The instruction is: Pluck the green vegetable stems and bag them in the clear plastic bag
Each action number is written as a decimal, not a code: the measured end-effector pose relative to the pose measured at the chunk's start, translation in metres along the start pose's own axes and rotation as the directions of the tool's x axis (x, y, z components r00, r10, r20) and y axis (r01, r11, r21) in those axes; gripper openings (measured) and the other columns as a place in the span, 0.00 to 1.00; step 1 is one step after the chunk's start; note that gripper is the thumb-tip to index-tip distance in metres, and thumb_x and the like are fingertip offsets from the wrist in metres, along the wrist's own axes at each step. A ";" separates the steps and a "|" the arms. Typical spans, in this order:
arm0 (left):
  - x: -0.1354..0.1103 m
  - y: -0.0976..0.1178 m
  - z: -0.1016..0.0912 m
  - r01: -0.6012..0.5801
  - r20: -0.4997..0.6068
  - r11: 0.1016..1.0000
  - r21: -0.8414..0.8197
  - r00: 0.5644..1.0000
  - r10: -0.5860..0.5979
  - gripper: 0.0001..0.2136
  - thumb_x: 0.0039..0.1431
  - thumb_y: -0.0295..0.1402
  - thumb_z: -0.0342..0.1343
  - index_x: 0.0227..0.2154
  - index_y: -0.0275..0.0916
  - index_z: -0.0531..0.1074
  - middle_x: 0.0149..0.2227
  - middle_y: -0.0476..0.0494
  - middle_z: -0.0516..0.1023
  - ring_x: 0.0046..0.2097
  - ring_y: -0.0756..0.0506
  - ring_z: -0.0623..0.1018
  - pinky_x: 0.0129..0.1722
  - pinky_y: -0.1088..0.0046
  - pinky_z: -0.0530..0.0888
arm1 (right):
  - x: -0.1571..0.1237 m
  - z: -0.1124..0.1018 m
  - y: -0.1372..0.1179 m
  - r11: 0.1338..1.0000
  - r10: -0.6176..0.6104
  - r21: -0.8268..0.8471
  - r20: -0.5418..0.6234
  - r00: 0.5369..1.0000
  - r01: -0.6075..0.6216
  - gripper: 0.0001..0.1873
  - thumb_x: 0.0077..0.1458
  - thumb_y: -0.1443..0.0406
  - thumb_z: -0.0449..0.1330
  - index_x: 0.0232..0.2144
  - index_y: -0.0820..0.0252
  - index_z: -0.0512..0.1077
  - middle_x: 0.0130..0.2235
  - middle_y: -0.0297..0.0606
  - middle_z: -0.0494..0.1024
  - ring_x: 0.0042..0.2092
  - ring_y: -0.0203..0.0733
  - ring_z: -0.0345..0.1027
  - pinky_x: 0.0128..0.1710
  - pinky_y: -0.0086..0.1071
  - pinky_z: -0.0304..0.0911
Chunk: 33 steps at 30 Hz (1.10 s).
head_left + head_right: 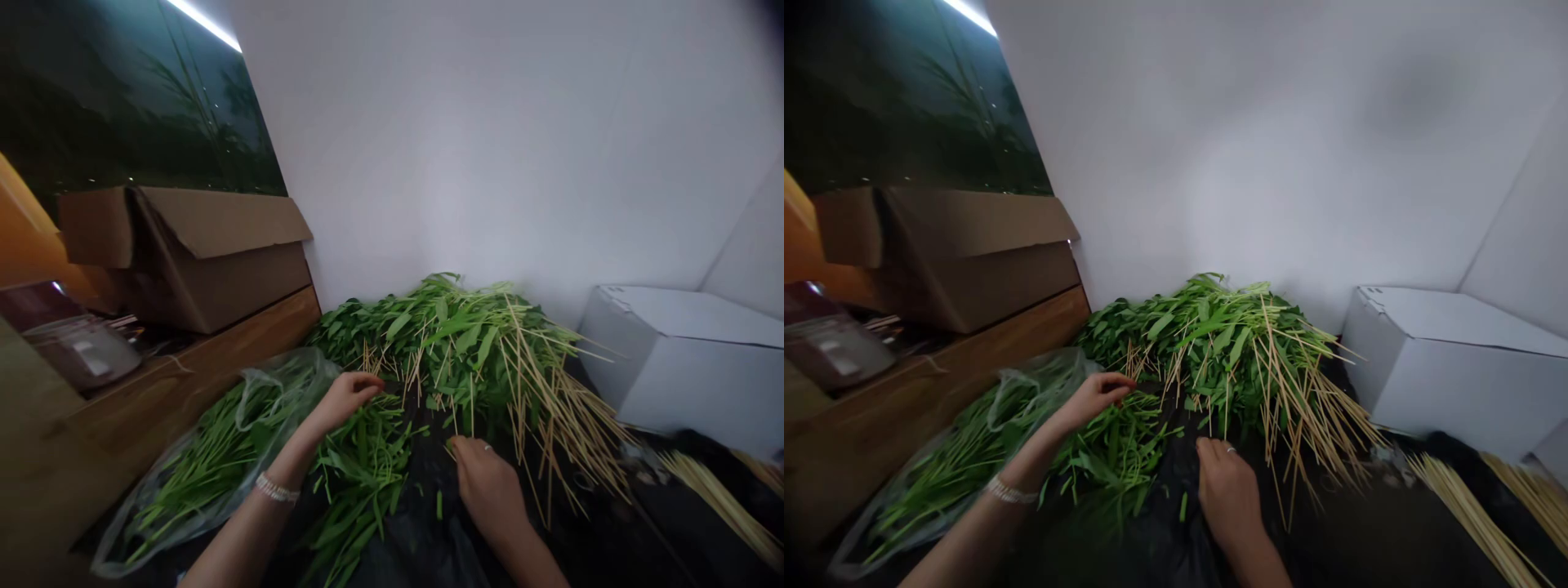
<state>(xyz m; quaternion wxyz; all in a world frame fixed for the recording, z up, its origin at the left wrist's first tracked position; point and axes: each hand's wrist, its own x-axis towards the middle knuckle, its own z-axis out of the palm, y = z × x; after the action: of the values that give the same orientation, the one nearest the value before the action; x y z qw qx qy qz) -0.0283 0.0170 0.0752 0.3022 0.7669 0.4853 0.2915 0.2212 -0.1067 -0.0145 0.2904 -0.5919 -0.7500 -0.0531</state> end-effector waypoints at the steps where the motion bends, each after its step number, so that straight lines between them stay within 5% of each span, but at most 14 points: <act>1: -0.015 -0.005 0.000 0.017 -0.002 1.000 0.002 1.000 -0.017 0.15 0.51 0.38 0.54 0.36 0.34 0.78 0.32 0.43 0.81 0.29 0.47 0.75 0.29 0.75 0.71 | 0.001 -0.004 0.002 1.000 0.015 -0.010 0.029 0.999 -0.015 0.13 0.62 0.72 0.46 0.35 0.58 0.70 0.33 0.37 0.76 0.37 0.42 0.70 0.35 0.31 0.57; 7: -0.078 -0.016 0.019 0.025 0.061 0.997 0.078 0.998 -0.030 0.09 0.50 0.33 0.56 0.31 0.39 0.79 0.34 0.46 0.80 0.35 0.46 0.77 0.37 0.74 0.70 | 0.004 -0.023 0.019 0.993 0.111 -0.061 0.202 0.973 -0.100 0.07 0.58 0.70 0.54 0.29 0.56 0.69 0.31 0.32 0.76 0.33 0.38 0.71 0.28 0.29 0.51; 12: -0.103 -0.010 0.041 0.032 0.064 0.959 0.283 0.997 -0.052 0.07 0.48 0.32 0.59 0.31 0.42 0.78 0.34 0.46 0.77 0.38 0.44 0.75 0.38 0.72 0.68 | 0.002 -0.026 0.024 0.992 0.123 -0.066 0.307 0.944 -0.108 0.03 0.53 0.67 0.60 0.28 0.55 0.69 0.31 0.30 0.77 0.34 0.38 0.72 0.28 0.28 0.51; 16: -0.103 -0.004 0.054 -0.017 0.049 0.842 0.539 0.999 -0.011 0.05 0.48 0.29 0.58 0.29 0.42 0.77 0.36 0.43 0.76 0.42 0.40 0.73 0.42 0.68 0.66 | -0.002 -0.021 0.020 0.992 0.120 -0.086 0.363 0.924 -0.095 0.03 0.52 0.65 0.62 0.29 0.57 0.71 0.32 0.34 0.77 0.35 0.40 0.73 0.29 0.29 0.53; 21: -0.093 -0.001 0.050 -0.062 0.059 0.862 0.504 0.998 0.038 0.07 0.56 0.29 0.53 0.33 0.42 0.76 0.36 0.44 0.77 0.41 0.43 0.75 0.42 0.71 0.67 | -0.004 -0.015 0.017 0.987 0.126 -0.139 0.395 0.910 -0.076 0.05 0.52 0.72 0.58 0.30 0.59 0.72 0.33 0.38 0.77 0.35 0.41 0.74 0.29 0.29 0.55; 26: -0.073 0.001 0.037 0.005 -0.129 0.897 0.441 0.990 0.058 0.07 0.57 0.30 0.50 0.35 0.41 0.72 0.35 0.45 0.78 0.39 0.44 0.76 0.39 0.72 0.69 | -0.005 -0.011 0.015 0.981 0.128 -0.182 0.385 0.914 -0.061 0.12 0.55 0.76 0.50 0.32 0.61 0.73 0.33 0.41 0.77 0.33 0.42 0.75 0.27 0.29 0.55; 30: -0.061 0.002 0.032 0.087 -0.308 0.851 0.517 0.947 0.091 0.06 0.53 0.26 0.52 0.32 0.40 0.71 0.40 0.43 0.77 0.44 0.42 0.75 0.45 0.66 0.69 | -0.005 -0.012 0.013 0.980 0.128 -0.190 0.355 0.926 -0.062 0.11 0.51 0.77 0.52 0.31 0.63 0.72 0.33 0.43 0.77 0.33 0.43 0.74 0.28 0.30 0.56; 33: -0.061 0.005 0.032 0.056 -0.380 0.908 0.414 0.918 0.117 0.04 0.51 0.26 0.53 0.30 0.40 0.70 0.43 0.43 0.77 0.47 0.42 0.75 0.49 0.65 0.68 | -0.004 -0.014 0.012 0.983 0.118 -0.175 0.316 0.941 -0.064 0.08 0.49 0.76 0.54 0.30 0.62 0.70 0.32 0.41 0.77 0.32 0.42 0.74 0.28 0.29 0.55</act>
<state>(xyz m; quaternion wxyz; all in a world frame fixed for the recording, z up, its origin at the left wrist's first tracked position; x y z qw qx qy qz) -0.0234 -0.0466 0.0492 0.0224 0.7463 0.5749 0.3348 0.2382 -0.1124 -0.0079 0.1158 -0.6482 -0.7526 -0.0021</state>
